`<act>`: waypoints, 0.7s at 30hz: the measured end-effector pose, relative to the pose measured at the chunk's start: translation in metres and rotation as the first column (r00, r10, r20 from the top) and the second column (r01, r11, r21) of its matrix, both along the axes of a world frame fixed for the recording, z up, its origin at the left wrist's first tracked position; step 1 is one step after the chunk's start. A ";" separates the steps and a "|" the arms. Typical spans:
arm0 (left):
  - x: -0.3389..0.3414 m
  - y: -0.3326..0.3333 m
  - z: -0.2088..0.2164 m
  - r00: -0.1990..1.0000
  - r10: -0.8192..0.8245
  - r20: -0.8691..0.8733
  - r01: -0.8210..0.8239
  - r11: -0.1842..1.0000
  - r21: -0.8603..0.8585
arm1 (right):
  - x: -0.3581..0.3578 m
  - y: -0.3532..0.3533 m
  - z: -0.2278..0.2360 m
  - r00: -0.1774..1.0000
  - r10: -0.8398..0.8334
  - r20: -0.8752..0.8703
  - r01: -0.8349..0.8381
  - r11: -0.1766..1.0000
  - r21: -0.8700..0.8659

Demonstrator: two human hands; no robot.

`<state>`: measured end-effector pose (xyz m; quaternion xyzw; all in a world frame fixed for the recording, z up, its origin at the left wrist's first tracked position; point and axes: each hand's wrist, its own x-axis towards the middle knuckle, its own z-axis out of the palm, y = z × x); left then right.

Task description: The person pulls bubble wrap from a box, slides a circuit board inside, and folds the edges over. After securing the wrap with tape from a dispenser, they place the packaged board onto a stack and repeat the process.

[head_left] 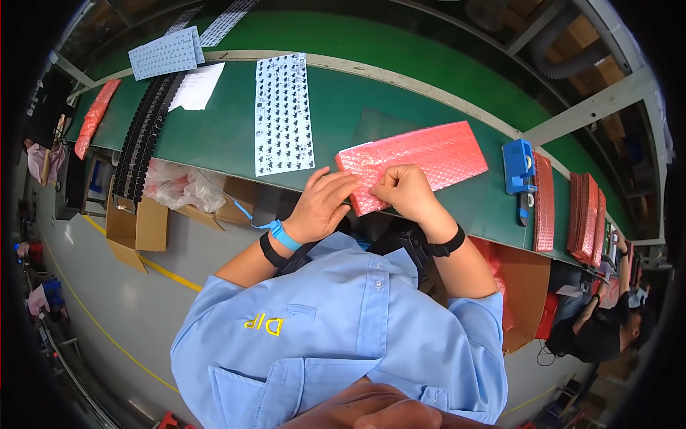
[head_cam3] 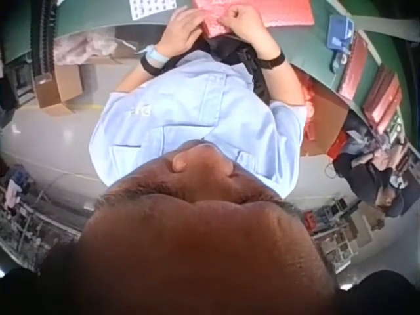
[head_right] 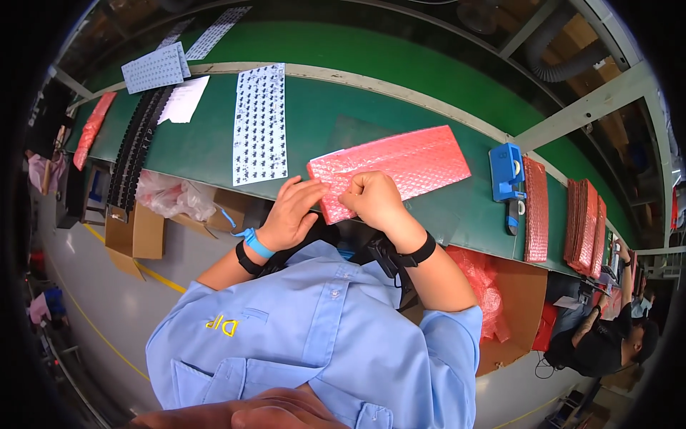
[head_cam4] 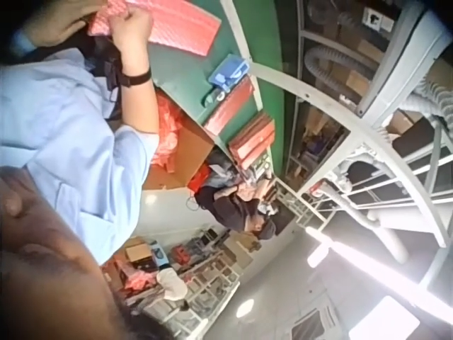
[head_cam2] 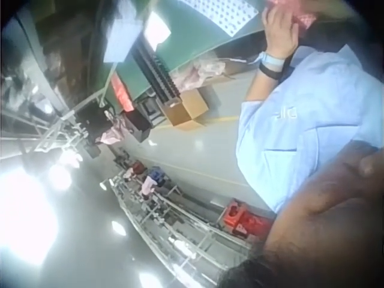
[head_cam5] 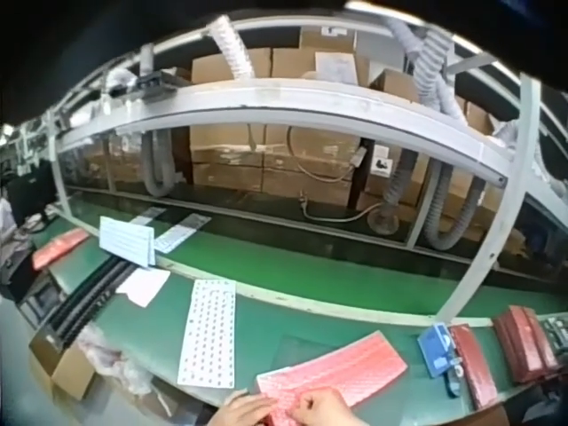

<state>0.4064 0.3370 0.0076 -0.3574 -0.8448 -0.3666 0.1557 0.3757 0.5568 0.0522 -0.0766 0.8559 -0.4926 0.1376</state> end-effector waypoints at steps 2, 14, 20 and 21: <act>0.001 0.001 0.000 1.000 0.007 -0.012 -0.008 1.000 -0.022 | -0.001 -0.004 0.003 1.000 -0.004 0.002 0.004 1.000 0.027; -0.001 0.005 0.002 0.991 0.001 -0.137 -0.019 0.991 -0.133 | -0.011 0.008 0.032 0.988 0.151 -0.020 -0.111 0.803 0.586; -0.002 0.005 -0.002 0.991 -0.006 -0.135 -0.010 0.993 -0.120 | -0.005 0.030 0.022 0.978 0.189 -0.090 -0.056 0.650 0.758; -0.003 0.005 -0.004 0.993 -0.005 -0.122 -0.009 0.994 -0.108 | -0.001 0.043 0.025 0.967 0.209 -0.144 -0.013 0.608 0.794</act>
